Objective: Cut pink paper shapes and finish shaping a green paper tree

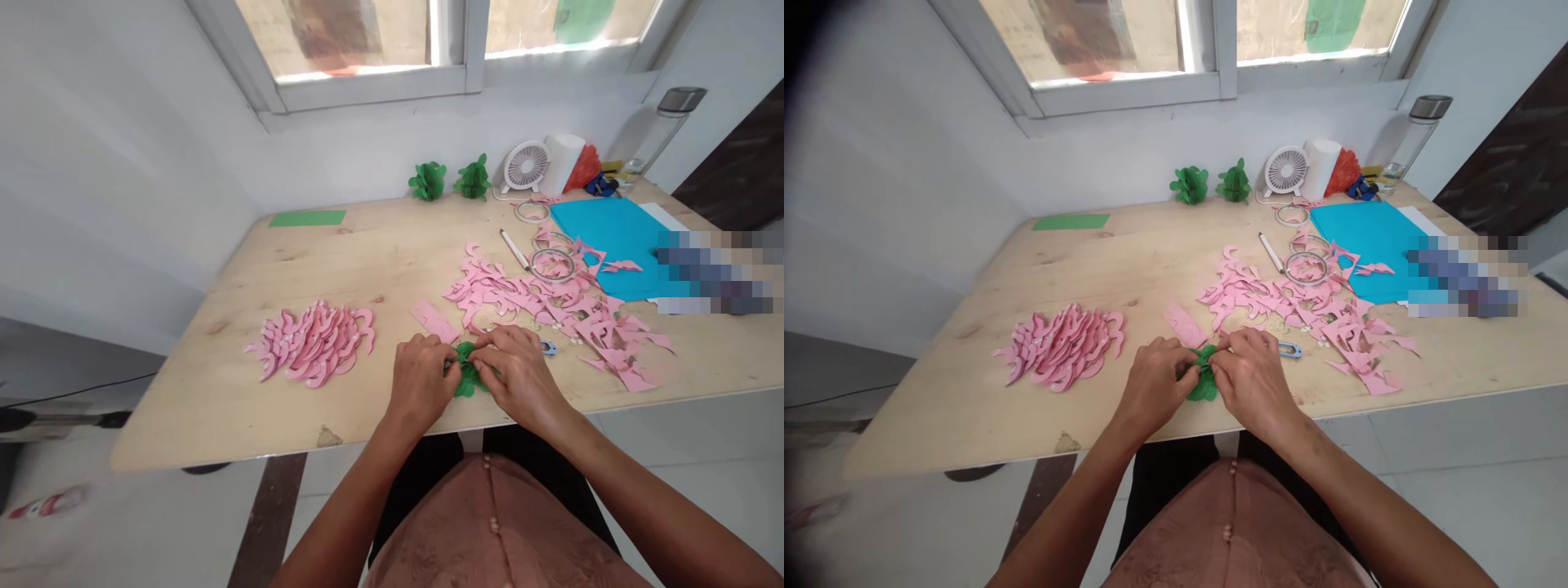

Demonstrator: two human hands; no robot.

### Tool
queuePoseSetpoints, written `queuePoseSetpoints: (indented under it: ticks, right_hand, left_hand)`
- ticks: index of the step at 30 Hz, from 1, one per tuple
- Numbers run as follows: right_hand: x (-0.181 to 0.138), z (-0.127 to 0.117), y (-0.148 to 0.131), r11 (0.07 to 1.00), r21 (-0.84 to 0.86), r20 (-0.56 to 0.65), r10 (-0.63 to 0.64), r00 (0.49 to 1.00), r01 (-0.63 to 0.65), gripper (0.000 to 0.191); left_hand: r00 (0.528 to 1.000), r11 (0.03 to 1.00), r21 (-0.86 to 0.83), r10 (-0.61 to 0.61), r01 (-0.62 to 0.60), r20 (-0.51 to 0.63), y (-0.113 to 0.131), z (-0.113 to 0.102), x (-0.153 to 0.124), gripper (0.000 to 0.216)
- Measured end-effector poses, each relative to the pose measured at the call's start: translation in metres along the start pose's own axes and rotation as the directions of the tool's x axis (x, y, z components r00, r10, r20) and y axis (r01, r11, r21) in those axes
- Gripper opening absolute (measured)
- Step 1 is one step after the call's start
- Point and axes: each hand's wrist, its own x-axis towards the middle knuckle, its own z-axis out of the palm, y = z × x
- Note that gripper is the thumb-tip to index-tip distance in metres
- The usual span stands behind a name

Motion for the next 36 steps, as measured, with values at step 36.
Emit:
queuePoseSetpoints:
  ticks: [36]
  right_hand:
    - [-0.0007, 0.0045, 0.0055, 0.998, 0.067, 0.058, 0.004, 0.998, -0.008, 0.02]
  left_hand:
    - [0.996, 1.0, -0.01, -0.009, 0.01, 0.089, -0.001, -0.0047, 0.0016, 0.019]
